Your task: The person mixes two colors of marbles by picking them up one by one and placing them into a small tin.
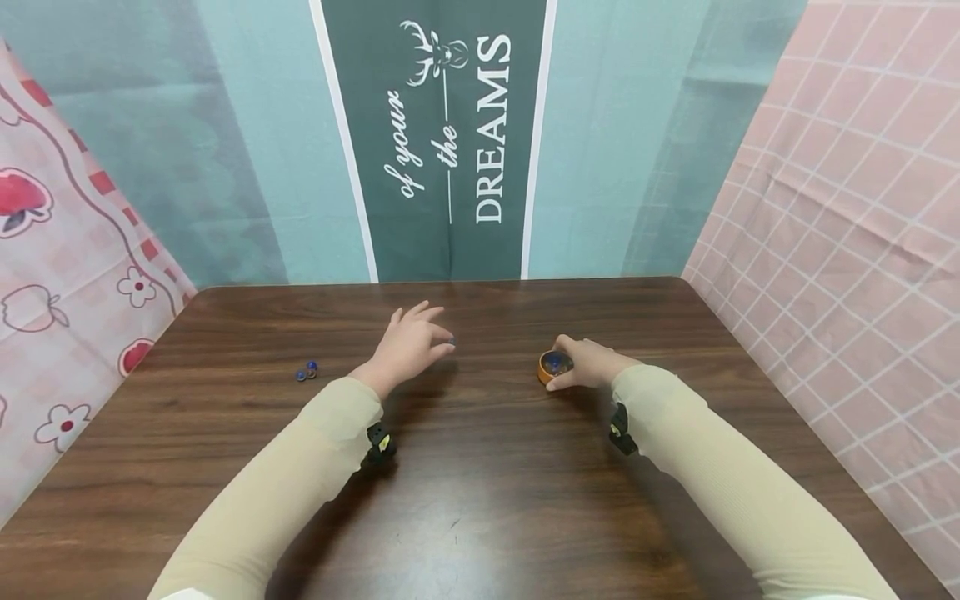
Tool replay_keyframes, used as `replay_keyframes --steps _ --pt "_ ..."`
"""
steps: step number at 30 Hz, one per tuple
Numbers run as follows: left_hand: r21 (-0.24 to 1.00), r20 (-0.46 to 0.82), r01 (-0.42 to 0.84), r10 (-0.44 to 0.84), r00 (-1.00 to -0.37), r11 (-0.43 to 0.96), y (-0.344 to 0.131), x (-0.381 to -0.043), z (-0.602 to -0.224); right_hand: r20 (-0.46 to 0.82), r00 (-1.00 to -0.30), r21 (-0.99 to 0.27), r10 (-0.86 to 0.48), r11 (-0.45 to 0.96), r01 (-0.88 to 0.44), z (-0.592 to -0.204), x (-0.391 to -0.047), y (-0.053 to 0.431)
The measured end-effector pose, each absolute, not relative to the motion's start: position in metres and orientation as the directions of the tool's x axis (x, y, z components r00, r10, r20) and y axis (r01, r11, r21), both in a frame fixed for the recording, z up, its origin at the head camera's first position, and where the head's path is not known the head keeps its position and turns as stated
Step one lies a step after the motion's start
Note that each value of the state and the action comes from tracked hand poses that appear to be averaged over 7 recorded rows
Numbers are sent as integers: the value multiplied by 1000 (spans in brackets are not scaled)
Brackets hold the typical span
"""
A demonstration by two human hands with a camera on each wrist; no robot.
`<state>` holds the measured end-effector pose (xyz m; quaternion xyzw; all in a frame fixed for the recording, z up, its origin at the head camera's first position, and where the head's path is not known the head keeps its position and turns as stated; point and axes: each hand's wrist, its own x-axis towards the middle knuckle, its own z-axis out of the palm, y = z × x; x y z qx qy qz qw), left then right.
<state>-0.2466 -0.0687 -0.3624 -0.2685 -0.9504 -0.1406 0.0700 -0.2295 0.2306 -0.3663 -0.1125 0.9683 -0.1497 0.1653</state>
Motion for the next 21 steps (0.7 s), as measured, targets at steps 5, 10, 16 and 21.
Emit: replay_keyframes --steps 5,10,16,21 --pt "219 202 538 501 -841 814 -60 -247 -360 -299 -914 -329 -274 929 -171 -363 -227 229" --pt "203 195 554 521 -831 807 -52 -247 -359 -307 -911 -325 -276 930 -172 -361 -228 230" --pt "205 176 554 527 -832 806 -41 -247 -360 -300 -911 -336 -283 925 -177 -362 -229 230" --pt "199 177 568 540 -822 799 -30 -248 -363 -300 -910 -336 -286 925 -180 -363 -230 231"
